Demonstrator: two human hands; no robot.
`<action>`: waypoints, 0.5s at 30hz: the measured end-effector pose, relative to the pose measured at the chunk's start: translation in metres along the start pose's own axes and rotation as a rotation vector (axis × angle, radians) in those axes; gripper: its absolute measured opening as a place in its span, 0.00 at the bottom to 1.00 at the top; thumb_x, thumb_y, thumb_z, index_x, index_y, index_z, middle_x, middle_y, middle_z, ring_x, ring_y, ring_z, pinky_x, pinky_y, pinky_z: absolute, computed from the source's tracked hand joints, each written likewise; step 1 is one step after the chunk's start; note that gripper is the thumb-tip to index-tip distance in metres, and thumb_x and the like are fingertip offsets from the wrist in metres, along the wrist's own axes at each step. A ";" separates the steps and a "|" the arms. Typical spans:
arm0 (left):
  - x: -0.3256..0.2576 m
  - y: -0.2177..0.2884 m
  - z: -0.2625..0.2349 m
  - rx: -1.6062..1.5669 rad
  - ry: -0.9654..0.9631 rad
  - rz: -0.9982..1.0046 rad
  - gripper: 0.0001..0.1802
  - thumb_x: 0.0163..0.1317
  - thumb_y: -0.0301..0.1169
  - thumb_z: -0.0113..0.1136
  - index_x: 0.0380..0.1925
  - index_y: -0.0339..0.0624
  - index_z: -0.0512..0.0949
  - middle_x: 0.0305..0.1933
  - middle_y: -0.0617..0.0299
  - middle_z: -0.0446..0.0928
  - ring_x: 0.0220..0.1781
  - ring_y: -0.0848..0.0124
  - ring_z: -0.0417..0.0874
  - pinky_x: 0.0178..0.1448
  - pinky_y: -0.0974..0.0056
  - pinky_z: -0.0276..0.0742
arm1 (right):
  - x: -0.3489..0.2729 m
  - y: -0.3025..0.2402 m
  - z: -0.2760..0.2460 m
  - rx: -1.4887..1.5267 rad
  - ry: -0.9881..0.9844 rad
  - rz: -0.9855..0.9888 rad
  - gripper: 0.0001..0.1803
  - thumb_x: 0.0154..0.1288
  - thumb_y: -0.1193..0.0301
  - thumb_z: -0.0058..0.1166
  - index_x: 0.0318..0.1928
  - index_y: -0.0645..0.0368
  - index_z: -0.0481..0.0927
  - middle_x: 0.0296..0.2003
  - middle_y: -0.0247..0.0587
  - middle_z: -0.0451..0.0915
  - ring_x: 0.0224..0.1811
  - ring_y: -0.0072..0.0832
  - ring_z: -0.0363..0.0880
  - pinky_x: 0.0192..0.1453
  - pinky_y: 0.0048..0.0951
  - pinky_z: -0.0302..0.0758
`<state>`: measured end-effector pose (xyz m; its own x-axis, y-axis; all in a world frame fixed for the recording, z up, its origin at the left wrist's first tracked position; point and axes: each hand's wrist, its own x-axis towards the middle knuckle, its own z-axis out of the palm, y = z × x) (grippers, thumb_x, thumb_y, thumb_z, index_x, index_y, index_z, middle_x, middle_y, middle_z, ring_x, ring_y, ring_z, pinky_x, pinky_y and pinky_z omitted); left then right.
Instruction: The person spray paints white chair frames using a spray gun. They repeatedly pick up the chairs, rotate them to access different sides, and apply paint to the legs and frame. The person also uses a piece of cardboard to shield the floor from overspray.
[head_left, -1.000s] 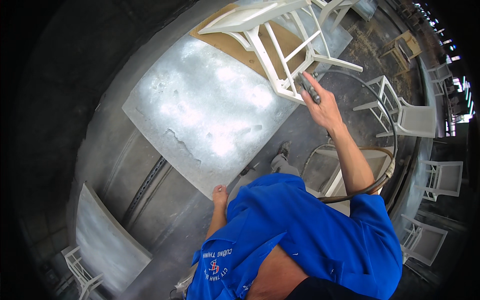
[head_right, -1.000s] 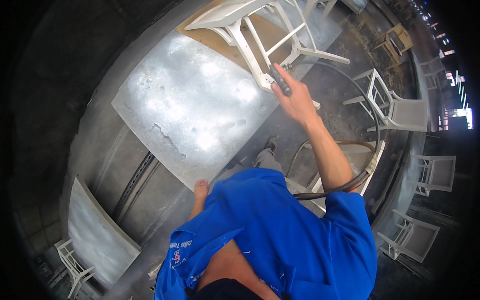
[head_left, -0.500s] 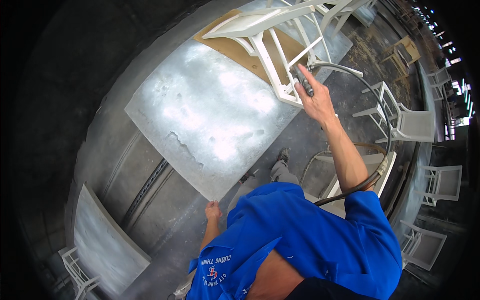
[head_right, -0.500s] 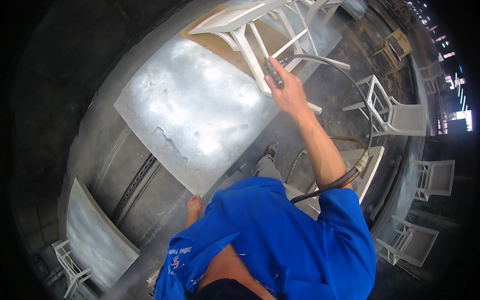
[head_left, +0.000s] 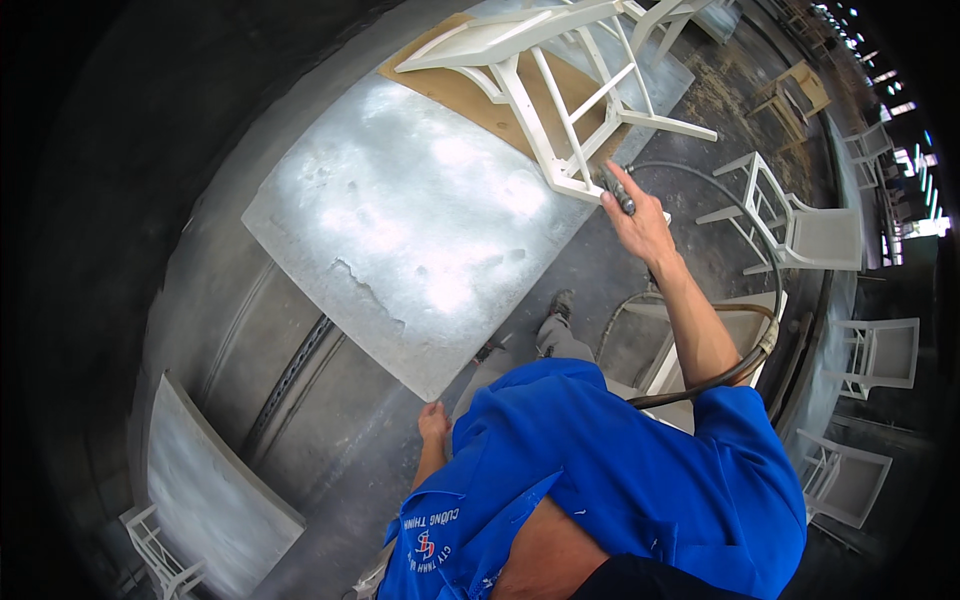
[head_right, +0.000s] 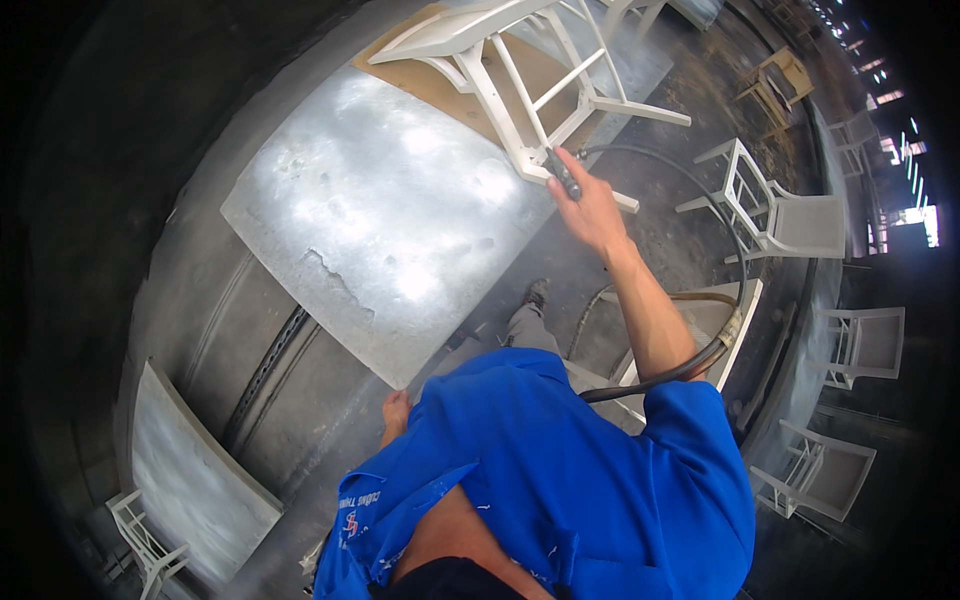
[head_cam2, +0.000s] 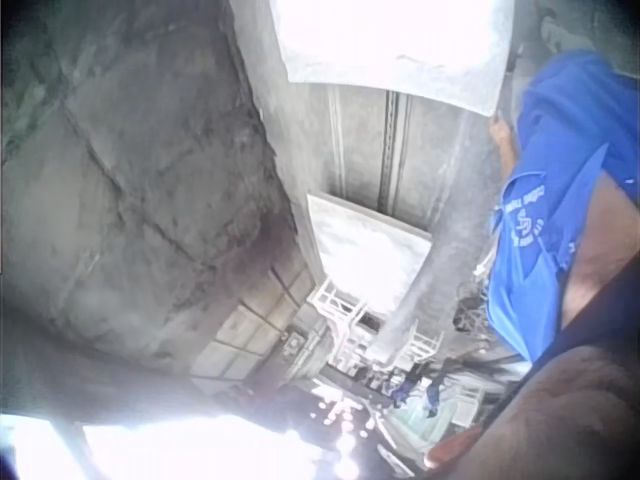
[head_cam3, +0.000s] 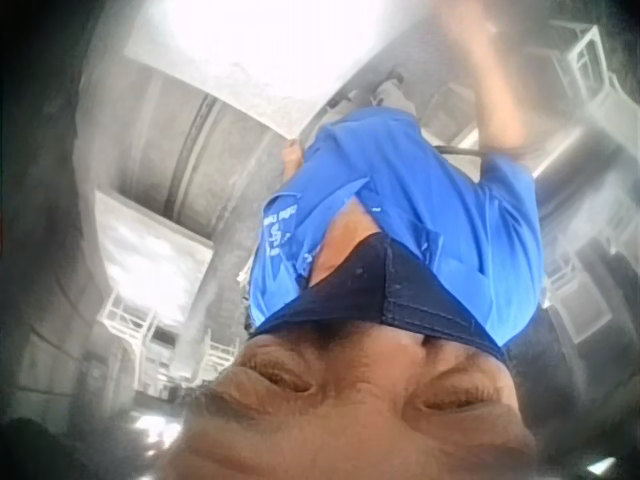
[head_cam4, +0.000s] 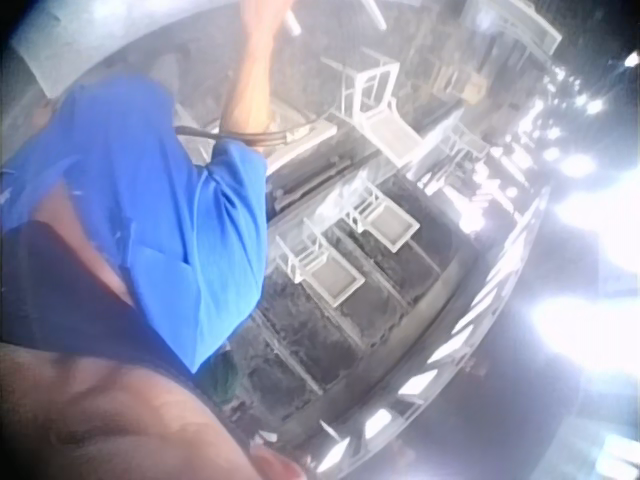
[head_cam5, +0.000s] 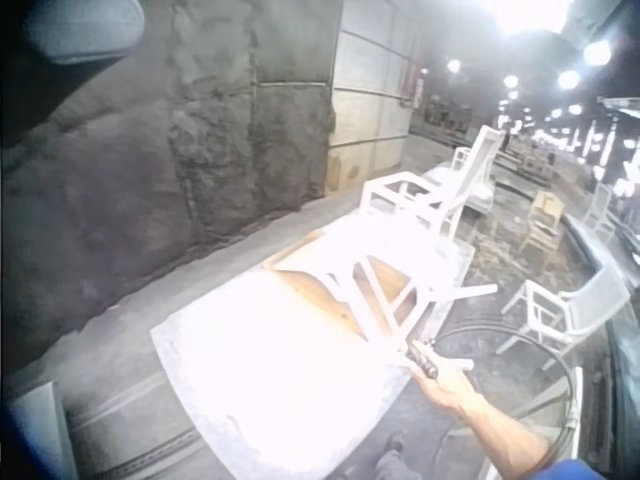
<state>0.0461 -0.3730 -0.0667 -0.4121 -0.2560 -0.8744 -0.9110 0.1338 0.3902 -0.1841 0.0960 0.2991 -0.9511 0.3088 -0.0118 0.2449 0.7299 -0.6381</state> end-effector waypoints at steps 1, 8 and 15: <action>0.000 -0.001 -0.002 -0.004 0.003 -0.006 0.23 0.73 0.40 0.63 0.62 0.42 0.75 0.33 0.56 0.79 0.25 0.69 0.78 0.27 0.59 0.78 | -0.007 0.007 0.001 -0.003 -0.007 0.020 0.30 0.75 0.60 0.57 0.75 0.47 0.71 0.60 0.65 0.81 0.67 0.59 0.77 0.69 0.44 0.73; 0.016 -0.001 -0.021 -0.019 -0.012 -0.038 0.23 0.74 0.40 0.63 0.63 0.40 0.74 0.33 0.56 0.79 0.24 0.69 0.77 0.26 0.60 0.78 | -0.031 0.024 0.009 -0.060 -0.043 0.142 0.30 0.75 0.60 0.56 0.75 0.47 0.70 0.61 0.65 0.79 0.67 0.58 0.76 0.71 0.45 0.72; 0.022 0.014 -0.030 0.048 -0.013 0.092 0.24 0.73 0.40 0.63 0.61 0.37 0.75 0.32 0.55 0.80 0.24 0.69 0.78 0.25 0.60 0.78 | -0.021 -0.020 -0.026 -0.032 0.254 -0.150 0.30 0.74 0.64 0.58 0.74 0.48 0.71 0.62 0.61 0.80 0.68 0.53 0.78 0.71 0.43 0.73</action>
<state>0.0243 -0.4055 -0.0717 -0.4931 -0.2283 -0.8395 -0.8675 0.2018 0.4546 -0.1639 0.0911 0.3320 -0.9004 0.3359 0.2763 0.1148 0.7963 -0.5939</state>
